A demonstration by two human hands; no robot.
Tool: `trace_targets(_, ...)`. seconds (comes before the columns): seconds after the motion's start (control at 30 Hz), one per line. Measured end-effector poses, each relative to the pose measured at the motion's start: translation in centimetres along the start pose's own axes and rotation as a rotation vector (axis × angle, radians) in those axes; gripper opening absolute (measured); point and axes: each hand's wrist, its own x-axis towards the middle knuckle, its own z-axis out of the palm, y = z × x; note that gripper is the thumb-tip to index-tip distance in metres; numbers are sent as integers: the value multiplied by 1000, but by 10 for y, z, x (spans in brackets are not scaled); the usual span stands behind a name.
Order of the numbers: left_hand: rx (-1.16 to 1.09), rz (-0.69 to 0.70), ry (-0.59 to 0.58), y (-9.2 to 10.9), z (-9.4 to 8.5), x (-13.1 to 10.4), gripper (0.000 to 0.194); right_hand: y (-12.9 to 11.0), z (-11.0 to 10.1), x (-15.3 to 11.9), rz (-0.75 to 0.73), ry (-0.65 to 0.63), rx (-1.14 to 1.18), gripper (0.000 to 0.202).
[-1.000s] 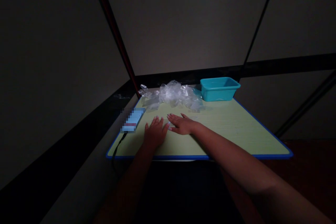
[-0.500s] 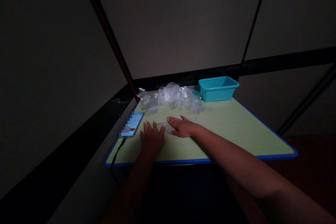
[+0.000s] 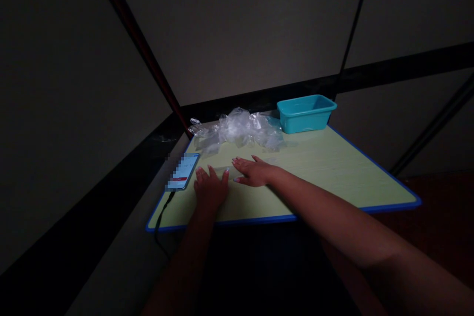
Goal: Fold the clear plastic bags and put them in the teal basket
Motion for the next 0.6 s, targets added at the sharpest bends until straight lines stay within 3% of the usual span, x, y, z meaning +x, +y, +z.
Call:
trace_targets(0.13, -46, 223, 28, -1, 0, 1, 55, 0, 0, 0, -4, 13, 1, 70)
trace_targets(0.3, -120, 469, -53, -3, 6, 3, 46, 0, 1, 0, 0, 11, 13, 68)
trace_targets(0.6, -121, 373, -96, -4, 4, 0, 45, -1, -1, -2, 0, -2, 17, 68)
